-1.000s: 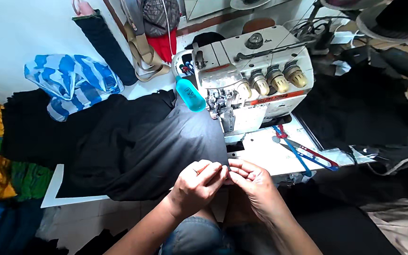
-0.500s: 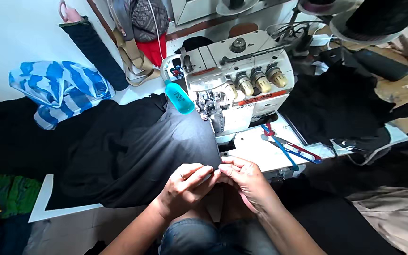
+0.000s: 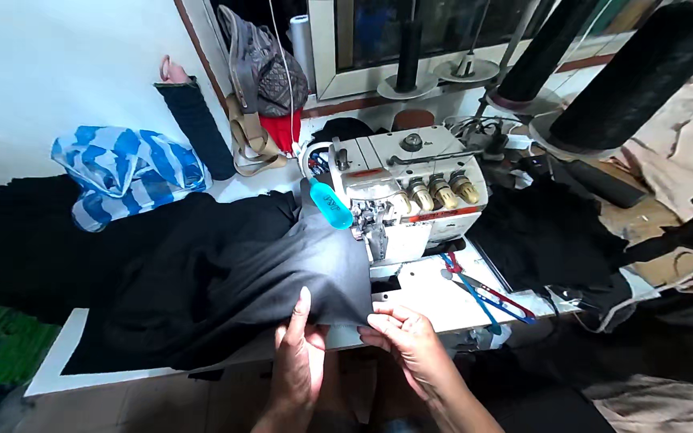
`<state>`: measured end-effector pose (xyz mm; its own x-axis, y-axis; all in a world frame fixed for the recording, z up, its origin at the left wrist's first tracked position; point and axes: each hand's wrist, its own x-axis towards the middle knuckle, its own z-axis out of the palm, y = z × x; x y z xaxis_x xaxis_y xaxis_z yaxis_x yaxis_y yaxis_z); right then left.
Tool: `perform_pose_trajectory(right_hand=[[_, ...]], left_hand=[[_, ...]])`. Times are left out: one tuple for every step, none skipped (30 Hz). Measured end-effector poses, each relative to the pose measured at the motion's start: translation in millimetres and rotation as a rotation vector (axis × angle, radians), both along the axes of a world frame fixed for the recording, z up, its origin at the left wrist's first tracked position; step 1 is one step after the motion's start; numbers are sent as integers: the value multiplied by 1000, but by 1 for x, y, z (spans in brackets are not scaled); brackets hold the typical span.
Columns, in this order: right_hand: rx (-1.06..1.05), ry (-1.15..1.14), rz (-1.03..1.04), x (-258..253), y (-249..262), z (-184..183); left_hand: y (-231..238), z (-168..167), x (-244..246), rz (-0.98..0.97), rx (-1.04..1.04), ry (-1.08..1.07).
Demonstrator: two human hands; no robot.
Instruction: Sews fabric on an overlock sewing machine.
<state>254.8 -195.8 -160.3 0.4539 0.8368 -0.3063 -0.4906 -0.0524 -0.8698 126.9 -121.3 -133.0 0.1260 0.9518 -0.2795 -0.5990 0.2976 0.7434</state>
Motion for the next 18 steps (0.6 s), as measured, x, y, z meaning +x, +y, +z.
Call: perform_pose_trajectory(right_hand=[[-8,2,-11,-1,3,-6],[-9,-6,-25,-2,5,-12],[3,-32,-38,-4,7,-17],[20,-88,-49,-5,8,-21],[41,-166,-61,-6,8,-24],[59,-258,-72,-8,6,-27],[78,-351,-80,-9,4,-28],[92,-430,-94,-11,2,-29],[106,-490,-109,-12,0,-29],[121,-526,-120,-14,-1,-29],[141,-560,-125,-14,-3,-29],[166,-602,-133,-15,-5,-29],[192,-649,-144,-16,-6,-30],[229,-680,-145,-16,-8,-30],[261,-685,-133,-17,-10,-29],[268,-693,-121,-17,-12,-27],[260,-704,-108,-17,-13,-25],[247,-713,-101,-16,-12,-25]], left_hand=[[0,-4,-2,41,-29,20],[-1,-11,-6,74,-40,51],[-2,-18,-10,94,-43,78],[-4,-24,-15,100,-43,100],[-8,-29,-21,77,-41,137],[-14,-33,-27,0,-28,194],[-22,-36,-35,-150,7,268],[-28,-36,-42,-368,76,362],[-32,-34,-46,-605,178,444],[-35,-31,-45,-750,301,504],[-37,-26,-39,-768,476,558],[-35,-22,-33,-688,692,606],[-25,-18,-25,-568,917,658],[-11,-14,-17,-446,1102,749],[3,-11,-8,-337,1214,890],[16,-10,0,-263,1270,1054],[28,-13,7,-227,1291,1210],[39,-18,13,-193,1317,1320]])
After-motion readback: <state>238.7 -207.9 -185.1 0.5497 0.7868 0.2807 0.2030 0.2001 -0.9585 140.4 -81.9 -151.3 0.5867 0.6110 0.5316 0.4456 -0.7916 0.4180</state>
